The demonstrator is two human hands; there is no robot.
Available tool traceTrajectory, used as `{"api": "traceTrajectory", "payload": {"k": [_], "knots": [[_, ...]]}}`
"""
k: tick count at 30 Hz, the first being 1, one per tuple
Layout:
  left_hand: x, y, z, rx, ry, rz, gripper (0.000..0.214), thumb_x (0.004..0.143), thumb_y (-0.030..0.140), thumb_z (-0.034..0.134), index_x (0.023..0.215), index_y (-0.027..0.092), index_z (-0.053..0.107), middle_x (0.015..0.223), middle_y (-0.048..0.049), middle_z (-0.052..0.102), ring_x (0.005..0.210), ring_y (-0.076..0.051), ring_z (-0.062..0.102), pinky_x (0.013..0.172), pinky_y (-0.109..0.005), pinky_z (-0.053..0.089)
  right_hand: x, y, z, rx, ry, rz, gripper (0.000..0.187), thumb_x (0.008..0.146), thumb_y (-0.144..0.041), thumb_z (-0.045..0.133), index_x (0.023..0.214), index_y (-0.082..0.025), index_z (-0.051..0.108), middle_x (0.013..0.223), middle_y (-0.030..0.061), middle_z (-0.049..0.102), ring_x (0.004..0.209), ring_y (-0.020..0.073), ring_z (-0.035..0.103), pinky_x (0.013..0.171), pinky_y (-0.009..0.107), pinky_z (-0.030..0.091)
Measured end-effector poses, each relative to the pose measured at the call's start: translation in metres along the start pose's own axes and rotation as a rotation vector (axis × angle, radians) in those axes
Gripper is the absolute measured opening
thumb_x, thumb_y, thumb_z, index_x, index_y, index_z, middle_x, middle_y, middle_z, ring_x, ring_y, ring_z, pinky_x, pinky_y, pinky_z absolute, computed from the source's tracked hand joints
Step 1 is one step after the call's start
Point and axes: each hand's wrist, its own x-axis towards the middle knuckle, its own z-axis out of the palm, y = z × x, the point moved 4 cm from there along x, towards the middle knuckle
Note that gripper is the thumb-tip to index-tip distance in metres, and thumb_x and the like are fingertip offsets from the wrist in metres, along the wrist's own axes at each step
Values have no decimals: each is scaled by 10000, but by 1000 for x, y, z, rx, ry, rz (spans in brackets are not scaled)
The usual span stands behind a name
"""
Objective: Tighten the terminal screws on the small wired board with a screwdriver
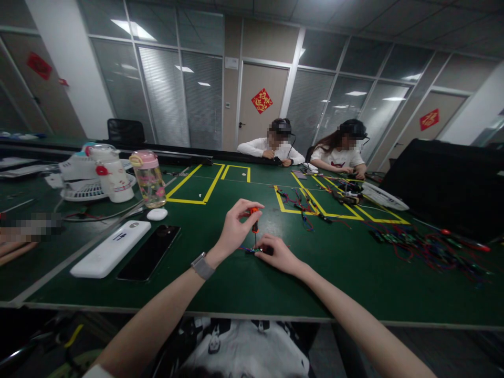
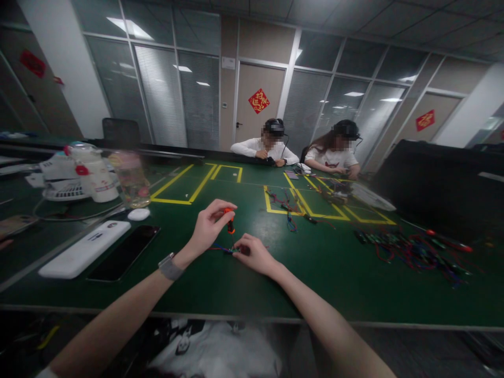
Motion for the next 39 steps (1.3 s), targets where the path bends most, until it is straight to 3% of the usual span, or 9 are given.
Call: {"api": "traceTrajectory", "payload": {"k": [4, 9, 12, 21, 29, 39], "knots": [[0, -3, -1, 31, 32, -10, 122, 864, 261, 630, 939, 197, 700, 956, -40, 595, 883, -152, 600, 719, -224, 500, 0, 0, 0, -4, -1, -5, 85, 795, -158, 678, 879, -163, 690, 792, 11, 552, 690, 132, 541, 655, 251, 434], [0, -5, 1, -93, -34, -72, 278, 956, 282, 472, 1142, 198, 660, 1089, -75, 643, 980, -181, 629, 830, -281, 507, 0, -1, 0, 1, 4, -1, 84, 796, -159, 676, 879, -160, 686, 810, 15, 560, 691, 130, 544, 652, 251, 435], [0, -5, 4, -181, -95, -138, 337, 958, 310, 462, 1236, 182, 605, 1132, -98, 662, 976, -203, 655, 830, -316, 526, 0, -1, 0, 4, -2, 2, 74, 799, -165, 674, 873, -164, 683, 813, 16, 565, 695, 131, 547, 656, 254, 439], [-1, -1, 3, -6, -54, -41, 173, 869, 284, 622, 994, 199, 706, 925, -36, 607, 803, -139, 606, 696, -225, 511, 0, -1, 0, -2, 1, 7, 81, 802, -175, 669, 882, -170, 667, 808, 13, 572, 690, 133, 540, 649, 256, 433], [-1, -2, 4, -109, -107, -86, 296, 948, 274, 498, 1198, 206, 641, 1094, -83, 650, 949, -176, 638, 794, -274, 521, 0, 0, -1, 25, 15, 3, 104, 773, -140, 659, 850, -170, 597, 776, -8, 547, 677, 125, 521, 633, 242, 419], [-1, -2, 3, -75, -81, -71, 301, 921, 270, 533, 1188, 186, 645, 1073, -93, 687, 941, -190, 660, 755, -272, 555, -2, -1, -5, 16, -3, 6, 90, 768, -126, 639, 844, -164, 608, 785, 5, 564, 682, 127, 527, 636, 244, 431]]}}
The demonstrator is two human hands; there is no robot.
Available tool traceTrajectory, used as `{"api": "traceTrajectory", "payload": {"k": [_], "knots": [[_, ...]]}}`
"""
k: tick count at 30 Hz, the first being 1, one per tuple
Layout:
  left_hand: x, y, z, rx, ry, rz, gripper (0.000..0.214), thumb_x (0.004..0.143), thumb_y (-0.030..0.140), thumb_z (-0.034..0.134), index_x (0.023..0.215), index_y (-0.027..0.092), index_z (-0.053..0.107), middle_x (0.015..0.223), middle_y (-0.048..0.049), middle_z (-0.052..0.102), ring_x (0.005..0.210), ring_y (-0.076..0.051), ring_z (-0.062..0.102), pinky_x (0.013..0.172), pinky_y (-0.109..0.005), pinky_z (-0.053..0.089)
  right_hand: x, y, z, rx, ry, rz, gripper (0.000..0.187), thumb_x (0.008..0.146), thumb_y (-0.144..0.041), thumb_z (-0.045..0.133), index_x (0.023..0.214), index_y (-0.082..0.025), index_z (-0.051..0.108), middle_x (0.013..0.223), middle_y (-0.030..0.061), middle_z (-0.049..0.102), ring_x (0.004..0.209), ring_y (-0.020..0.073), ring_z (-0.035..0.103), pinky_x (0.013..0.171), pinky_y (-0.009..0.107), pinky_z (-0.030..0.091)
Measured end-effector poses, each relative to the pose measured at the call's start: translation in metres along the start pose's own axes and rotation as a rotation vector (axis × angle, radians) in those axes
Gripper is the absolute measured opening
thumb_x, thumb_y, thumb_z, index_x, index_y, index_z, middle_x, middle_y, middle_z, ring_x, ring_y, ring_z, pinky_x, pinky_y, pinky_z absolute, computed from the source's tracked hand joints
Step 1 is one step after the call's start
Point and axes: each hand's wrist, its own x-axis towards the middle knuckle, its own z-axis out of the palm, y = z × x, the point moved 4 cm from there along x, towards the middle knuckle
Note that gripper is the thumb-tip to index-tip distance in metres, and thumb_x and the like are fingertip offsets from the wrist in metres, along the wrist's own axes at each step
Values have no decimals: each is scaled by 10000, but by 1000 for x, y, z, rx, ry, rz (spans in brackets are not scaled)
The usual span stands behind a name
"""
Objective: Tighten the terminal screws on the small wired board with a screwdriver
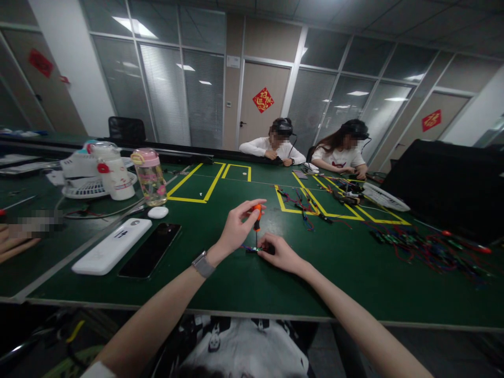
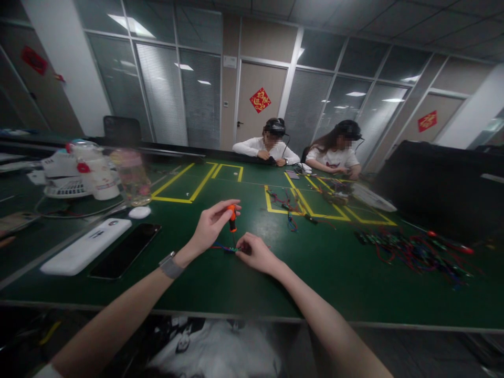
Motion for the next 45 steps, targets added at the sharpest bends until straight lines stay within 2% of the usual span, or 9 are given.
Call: {"api": "traceTrajectory", "payload": {"k": [9, 15, 28, 38, 45], "knots": [[0, 4, 0, 30, 7, 9, 279, 923, 249, 529, 1163, 185, 655, 1042, -86, 685, 922, -178, 657, 752, -258, 546, -1, 5, -3, 11, 7, 43, 44, 795, -177, 647, 831, -158, 630, 752, 5, 578, 640, 120, 526, 591, 235, 421], [0, 3, 0, 69, 3, 28, 281, 931, 260, 524, 1174, 195, 649, 1045, -79, 666, 918, -172, 649, 755, -254, 543, -2, 1, -5, 2, 19, 2, 27, 806, -177, 644, 824, -163, 628, 771, 12, 585, 669, 131, 545, 615, 245, 433], [0, 8, 1, 221, -20, 179, 256, 930, 203, 519, 1154, 213, 643, 979, -44, 616, 873, -144, 605, 751, -247, 518, -3, 0, -6, 7, -9, 18, 41, 837, -193, 631, 838, -153, 635, 775, 21, 587, 678, 136, 539, 632, 250, 430], [-4, 12, 3, 322, -65, 234, 367, 902, 96, 499, 1241, 214, 578, 1035, -49, 613, 908, -151, 594, 825, -287, 486, -2, 1, -6, 40, -4, 66, 96, 745, -109, 668, 822, -149, 628, 752, 5, 571, 640, 124, 525, 602, 240, 422], [-4, 11, 3, 347, -82, 256, 376, 903, 90, 503, 1244, 228, 579, 1017, -37, 613, 896, -146, 582, 820, -283, 468, -2, 0, -6, 90, -5, 114, 66, 759, -135, 655, 816, -146, 624, 744, 10, 585, 655, 134, 533, 618, 251, 427]]}}
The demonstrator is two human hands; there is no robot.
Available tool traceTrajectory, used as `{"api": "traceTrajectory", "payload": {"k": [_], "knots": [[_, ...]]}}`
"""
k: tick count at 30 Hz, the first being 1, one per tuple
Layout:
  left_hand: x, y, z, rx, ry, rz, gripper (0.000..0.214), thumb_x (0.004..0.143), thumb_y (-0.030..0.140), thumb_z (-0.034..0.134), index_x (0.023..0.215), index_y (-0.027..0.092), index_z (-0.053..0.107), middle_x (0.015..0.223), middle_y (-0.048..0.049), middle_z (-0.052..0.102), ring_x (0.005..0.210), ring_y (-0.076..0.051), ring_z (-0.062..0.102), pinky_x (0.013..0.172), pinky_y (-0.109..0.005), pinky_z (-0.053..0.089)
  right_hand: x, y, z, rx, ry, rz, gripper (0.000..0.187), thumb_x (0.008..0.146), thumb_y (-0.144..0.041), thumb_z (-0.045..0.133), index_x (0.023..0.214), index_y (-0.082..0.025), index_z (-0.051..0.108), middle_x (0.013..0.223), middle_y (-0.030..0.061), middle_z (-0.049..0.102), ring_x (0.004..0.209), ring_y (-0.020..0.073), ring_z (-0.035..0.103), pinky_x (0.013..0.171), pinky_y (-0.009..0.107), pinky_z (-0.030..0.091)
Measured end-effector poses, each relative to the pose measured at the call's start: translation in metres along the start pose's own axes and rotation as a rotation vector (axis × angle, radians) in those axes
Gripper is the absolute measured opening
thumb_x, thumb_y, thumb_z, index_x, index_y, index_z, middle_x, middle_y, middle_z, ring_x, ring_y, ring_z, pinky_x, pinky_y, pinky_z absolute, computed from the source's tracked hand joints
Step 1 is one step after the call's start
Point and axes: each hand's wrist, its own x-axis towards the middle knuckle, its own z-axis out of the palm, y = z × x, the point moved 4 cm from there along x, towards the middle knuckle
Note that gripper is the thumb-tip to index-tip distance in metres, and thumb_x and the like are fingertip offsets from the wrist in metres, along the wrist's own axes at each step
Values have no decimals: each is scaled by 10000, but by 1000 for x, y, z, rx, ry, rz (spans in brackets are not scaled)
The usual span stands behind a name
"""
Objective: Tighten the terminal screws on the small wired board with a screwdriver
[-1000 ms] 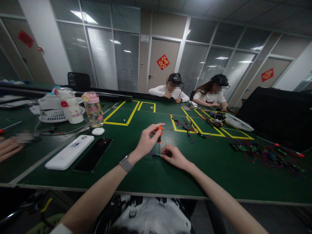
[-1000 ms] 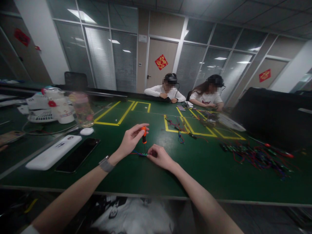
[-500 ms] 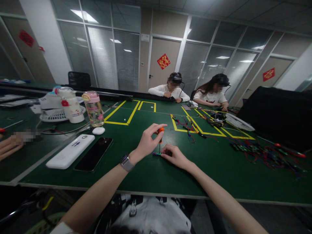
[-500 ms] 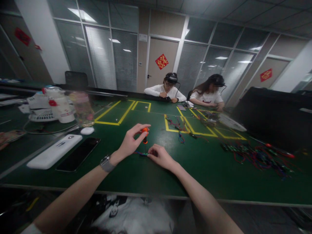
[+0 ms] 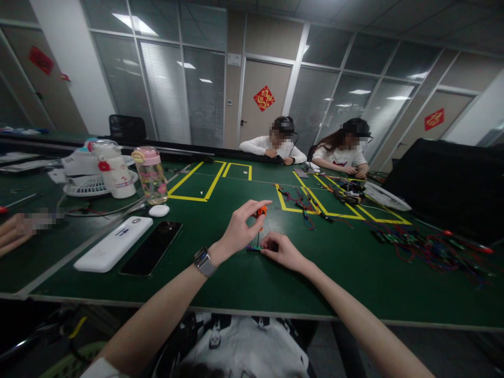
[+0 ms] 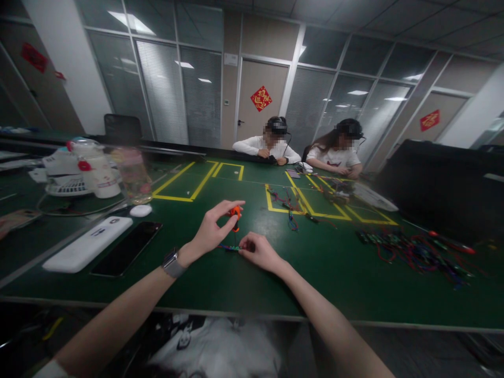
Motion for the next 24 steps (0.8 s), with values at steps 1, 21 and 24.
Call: {"api": "traceTrajectory", "payload": {"k": [1, 21, 24], "knots": [[0, 0, 0, 2, -4, 6, 377, 903, 89, 504, 1245, 230, 579, 1009, -35, 611, 893, -145, 579, 815, -280, 466, 0, 0, 0, 2, -1, -2, 61, 765, -143, 654, 819, -146, 625, 750, 13, 589, 662, 136, 537, 624, 254, 430], [0, 3, -2, 65, 55, 19, 248, 945, 232, 524, 1175, 227, 615, 927, -27, 546, 860, -153, 552, 787, -286, 463, 0, 2, 2, -41, 40, 63, 72, 745, -125, 668, 798, -146, 624, 720, 2, 601, 639, 125, 531, 612, 245, 424], [0, 3, -1, 15, 17, -10, 328, 983, 199, 415, 1278, 230, 556, 1002, -45, 595, 925, -159, 579, 836, -297, 465, 0, 2, 1, -41, 56, 49, 73, 736, -124, 677, 792, -147, 636, 752, 10, 603, 652, 125, 532, 617, 245, 432]]}}
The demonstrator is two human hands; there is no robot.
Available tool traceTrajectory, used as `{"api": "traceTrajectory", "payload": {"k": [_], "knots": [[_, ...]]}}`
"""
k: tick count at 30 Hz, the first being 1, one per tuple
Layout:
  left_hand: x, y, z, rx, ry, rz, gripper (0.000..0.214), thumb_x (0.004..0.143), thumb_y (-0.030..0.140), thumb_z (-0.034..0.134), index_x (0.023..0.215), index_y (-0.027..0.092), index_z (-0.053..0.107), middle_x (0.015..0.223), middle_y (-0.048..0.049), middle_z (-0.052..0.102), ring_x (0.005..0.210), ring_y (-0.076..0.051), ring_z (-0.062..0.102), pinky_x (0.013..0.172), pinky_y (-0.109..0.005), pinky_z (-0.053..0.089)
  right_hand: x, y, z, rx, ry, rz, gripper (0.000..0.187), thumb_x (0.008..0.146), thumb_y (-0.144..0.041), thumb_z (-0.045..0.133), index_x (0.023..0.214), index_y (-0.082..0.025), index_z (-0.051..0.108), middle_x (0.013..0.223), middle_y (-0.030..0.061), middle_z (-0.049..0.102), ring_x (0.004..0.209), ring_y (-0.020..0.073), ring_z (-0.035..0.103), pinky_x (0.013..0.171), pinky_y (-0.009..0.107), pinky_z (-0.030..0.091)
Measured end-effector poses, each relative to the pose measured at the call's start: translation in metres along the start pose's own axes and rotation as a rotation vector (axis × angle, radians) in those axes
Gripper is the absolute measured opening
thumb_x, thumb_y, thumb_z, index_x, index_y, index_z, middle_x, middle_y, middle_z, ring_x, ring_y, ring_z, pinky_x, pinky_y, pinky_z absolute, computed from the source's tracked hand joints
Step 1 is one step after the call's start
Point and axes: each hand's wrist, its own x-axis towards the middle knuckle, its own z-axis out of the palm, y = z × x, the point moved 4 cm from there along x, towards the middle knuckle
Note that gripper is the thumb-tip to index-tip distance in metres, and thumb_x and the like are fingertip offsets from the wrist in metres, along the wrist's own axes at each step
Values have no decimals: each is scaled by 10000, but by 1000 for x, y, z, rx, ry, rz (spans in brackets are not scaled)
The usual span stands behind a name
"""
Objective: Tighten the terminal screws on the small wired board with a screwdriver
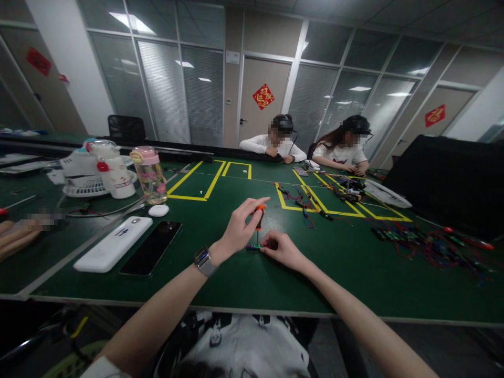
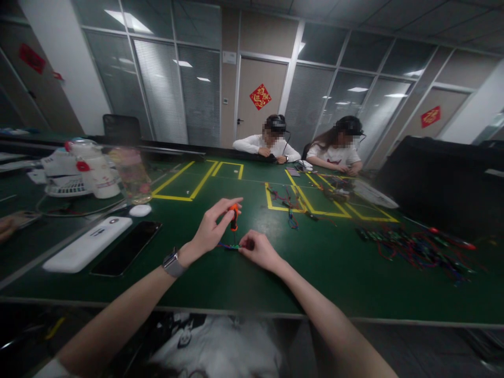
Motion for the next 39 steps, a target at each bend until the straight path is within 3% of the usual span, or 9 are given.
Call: {"api": "traceTrajectory", "payload": {"k": [3, 9, 17, 20, 24, 27, 33, 36, 39], "knots": [[1, -2, 0, -8, 20, -20, 311, 966, 191, 462, 1255, 229, 571, 985, -39, 614, 894, -153, 596, 815, -285, 475, 0, 1, -1, 1, 14, -31, 58, 734, -136, 687, 781, -150, 657, 786, 18, 593, 668, 126, 536, 625, 248, 441], [1, -3, -4, 88, 150, -6, 116, 868, 237, 655, 979, 208, 670, 840, -6, 544, 752, -137, 546, 704, -259, 463, 1, 4, 0, 14, 21, -47, 50, 735, -140, 690, 779, -155, 672, 789, 19, 599, 679, 127, 543, 637, 250, 452], [-2, -5, 0, -22, 61, -27, 335, 995, 205, 392, 1294, 228, 541, 1158, -66, 622, 1035, -176, 601, 904, -324, 475, 1, 5, 0, 40, 7, -22, 58, 729, -149, 695, 786, -144, 687, 785, 26, 609, 696, 137, 568, 648, 259, 465], [-1, -5, 3, -51, 55, -41, 315, 971, 204, 461, 1269, 226, 559, 1097, -59, 640, 943, -161, 626, 830, -293, 500, 1, 5, -1, 42, 13, -8, 63, 723, -146, 701, 785, -137, 696, 776, 27, 608, 687, 135, 564, 645, 258, 462], [0, -3, -1, 58, 148, -10, 163, 885, 224, 628, 1045, 210, 654, 888, -17, 588, 790, -140, 572, 724, -264, 482, 1, 5, -1, 30, 8, 4, 54, 722, -149, 707, 776, -146, 699, 770, 19, 602, 669, 125, 545, 628, 249, 452], [-1, -2, -3, 100, 181, 8, 104, 859, 252, 669, 946, 196, 654, 842, -4, 542, 759, -135, 539, 709, -261, 465, 1, 4, -1, 28, 6, 8, 56, 724, -152, 707, 779, -144, 701, 769, 20, 602, 658, 122, 537, 620, 248, 447], [-2, -1, -2, 89, 124, 2, 279, 996, 235, 404, 1188, 216, 605, 1018, -54, 582, 932, -164, 563, 812, -298, 472, 3, 5, -2, 44, 0, 5, 64, 723, -171, 711, 783, -150, 707, 749, 17, 612, 668, 132, 557, 626, 255, 456], [-2, -1, -1, 99, 116, 11, 295, 994, 224, 414, 1235, 220, 583, 993, -47, 589, 910, -159, 568, 799, -291, 469, 3, 7, -1, 56, -7, 2, 70, 721, -177, 712, 785, -150, 706, 733, 12, 611, 655, 130, 552, 615, 252, 446], [-2, -2, -1, 119, 133, 19, 219, 954, 241, 523, 1144, 220, 629, 927, -27, 560, 839, -146, 558, 746, -271, 461, 3, 9, -1, 73, -6, 4, 73, 719, -176, 712, 786, -147, 702, 729, 9, 605, 649, 126, 545, 613, 250, 439]]}}
